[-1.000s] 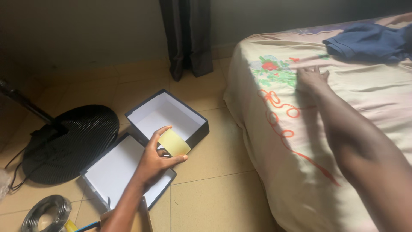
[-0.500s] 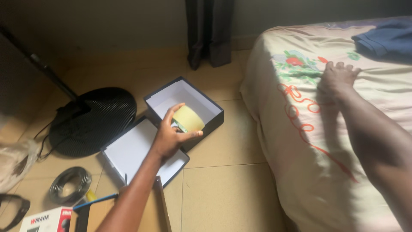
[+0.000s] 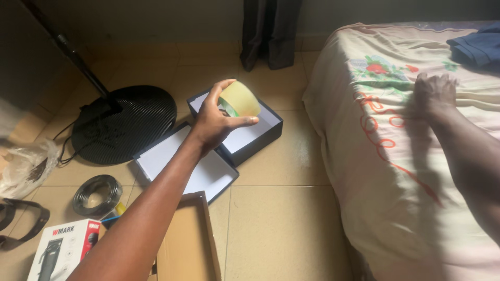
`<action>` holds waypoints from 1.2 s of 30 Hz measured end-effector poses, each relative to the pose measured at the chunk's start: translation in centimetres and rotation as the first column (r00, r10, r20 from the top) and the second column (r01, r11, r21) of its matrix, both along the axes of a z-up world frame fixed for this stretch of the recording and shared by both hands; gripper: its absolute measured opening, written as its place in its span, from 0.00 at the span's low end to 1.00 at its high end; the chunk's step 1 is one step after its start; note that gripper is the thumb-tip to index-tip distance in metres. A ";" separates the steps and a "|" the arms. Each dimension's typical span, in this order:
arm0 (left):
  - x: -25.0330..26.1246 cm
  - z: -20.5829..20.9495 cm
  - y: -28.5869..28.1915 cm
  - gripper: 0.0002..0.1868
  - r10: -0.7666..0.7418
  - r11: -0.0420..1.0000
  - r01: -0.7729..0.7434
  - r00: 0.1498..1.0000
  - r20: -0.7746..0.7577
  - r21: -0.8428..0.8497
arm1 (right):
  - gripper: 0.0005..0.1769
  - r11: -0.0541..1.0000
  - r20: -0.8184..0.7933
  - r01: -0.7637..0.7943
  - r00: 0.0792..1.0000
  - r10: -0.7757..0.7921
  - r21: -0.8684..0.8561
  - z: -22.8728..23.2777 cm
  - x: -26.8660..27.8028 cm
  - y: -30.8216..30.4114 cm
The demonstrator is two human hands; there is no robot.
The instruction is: The person opens a blue box and places several items inside, including a black electronic device, a white cable, and a small blue box. They also handle a roll of tape and a screwdriver, placing them on the floor.
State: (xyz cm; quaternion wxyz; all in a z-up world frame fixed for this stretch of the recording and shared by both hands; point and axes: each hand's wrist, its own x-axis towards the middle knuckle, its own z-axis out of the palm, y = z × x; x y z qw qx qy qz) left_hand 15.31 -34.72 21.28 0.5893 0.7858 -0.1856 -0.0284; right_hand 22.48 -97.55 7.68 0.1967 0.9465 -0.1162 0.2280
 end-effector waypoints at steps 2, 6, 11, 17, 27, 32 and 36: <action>0.1 0.1 0.5 0.53 -0.014 0.999 0.015 1.000 0.016 -0.032 | 0.09 0.994 0.083 -0.079 0.993 0.086 -0.080 1.5 0.3 3.1; 0.8 0.3 2.0 0.54 -0.020 0.998 0.021 1.000 0.023 -0.053 | 0.08 0.897 0.191 -0.440 0.877 0.441 -0.049 6.6 2.0 14.8; 1.9 0.5 5.4 0.51 0.074 0.996 -0.075 0.997 -0.026 -0.049 | 0.19 0.715 0.399 -0.629 0.766 0.504 0.304 11.2 2.7 36.7; 1.6 -1.0 12.1 0.43 0.249 0.966 -0.255 0.962 -0.115 -0.039 | 0.15 -0.023 0.278 -0.289 0.895 0.350 0.957 12.8 1.3 54.2; 0.9 -5.1 20.5 0.45 0.456 0.878 -0.478 0.857 -0.239 -0.039 | 0.20 -0.475 0.352 -0.167 0.874 0.335 0.864 11.4 -4.0 64.8; -0.4 -7.2 22.2 0.42 0.299 0.948 -0.315 0.933 -0.202 -0.054 | 0.24 -0.338 0.335 -0.219 0.881 0.335 0.915 8.7 -6.8 66.4; -2.4 -8.3 23.7 0.40 0.190 0.979 -0.198 0.974 -0.124 -0.051 | 0.25 -0.411 0.298 -0.132 0.879 0.373 0.902 4.4 -8.9 67.8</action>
